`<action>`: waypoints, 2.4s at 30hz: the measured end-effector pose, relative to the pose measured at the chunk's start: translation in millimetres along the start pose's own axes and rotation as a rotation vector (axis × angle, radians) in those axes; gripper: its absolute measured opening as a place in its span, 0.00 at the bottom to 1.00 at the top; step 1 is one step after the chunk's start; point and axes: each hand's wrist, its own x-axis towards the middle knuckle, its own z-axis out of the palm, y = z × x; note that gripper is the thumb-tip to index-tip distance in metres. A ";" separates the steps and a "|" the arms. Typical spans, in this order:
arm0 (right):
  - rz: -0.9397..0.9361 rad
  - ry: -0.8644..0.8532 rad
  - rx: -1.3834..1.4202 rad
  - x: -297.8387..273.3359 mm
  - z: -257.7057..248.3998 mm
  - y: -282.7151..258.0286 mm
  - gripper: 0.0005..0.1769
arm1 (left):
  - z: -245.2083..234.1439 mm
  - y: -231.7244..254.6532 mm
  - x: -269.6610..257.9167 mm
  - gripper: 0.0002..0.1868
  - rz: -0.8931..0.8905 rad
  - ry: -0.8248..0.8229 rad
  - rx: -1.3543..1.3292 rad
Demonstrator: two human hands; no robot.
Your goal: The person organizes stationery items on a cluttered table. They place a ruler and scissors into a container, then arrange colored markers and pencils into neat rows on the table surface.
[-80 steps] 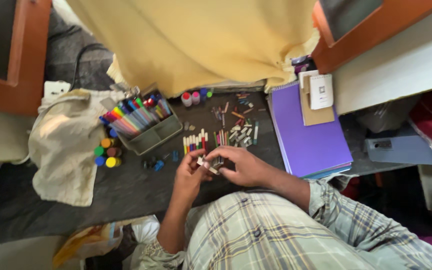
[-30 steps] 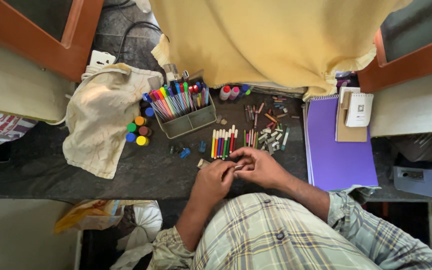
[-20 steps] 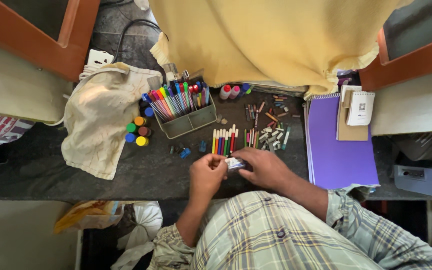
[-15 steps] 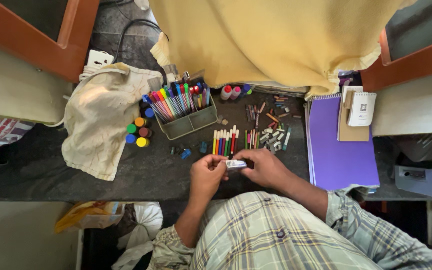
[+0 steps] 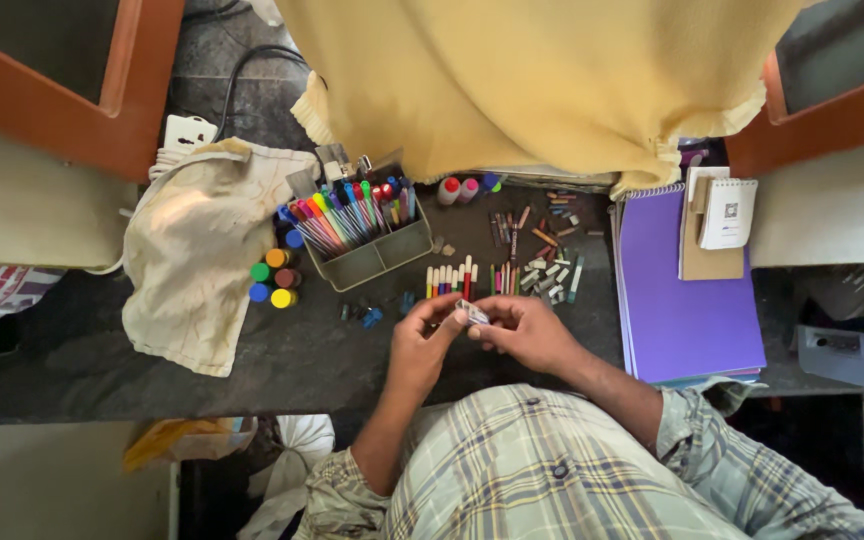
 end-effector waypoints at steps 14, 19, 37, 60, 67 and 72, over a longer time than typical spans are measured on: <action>0.024 -0.101 0.060 5.8 -16.7 1.5 0.21 | 4.5 7.8 9.1 0.17 -0.111 -0.018 -0.110; -0.042 0.245 -0.358 12.3 -53.5 -5.3 0.17 | 4.3 21.9 7.7 0.16 -0.094 0.057 0.133; -0.206 0.546 -0.986 67.5 -86.7 -49.1 0.24 | 4.1 47.7 1.5 0.22 0.118 0.107 0.451; -0.290 0.439 -1.001 4.1 -103.9 -2.6 0.14 | 19.6 39.5 2.1 0.18 0.007 0.032 0.417; -0.210 0.358 -1.159 13.9 -100.2 -15.7 0.17 | 22.5 40.9 -5.5 0.19 0.032 0.026 0.435; -0.161 0.397 -1.187 13.4 -96.3 -19.9 0.14 | 19.6 41.7 -10.6 0.19 -0.021 0.061 0.462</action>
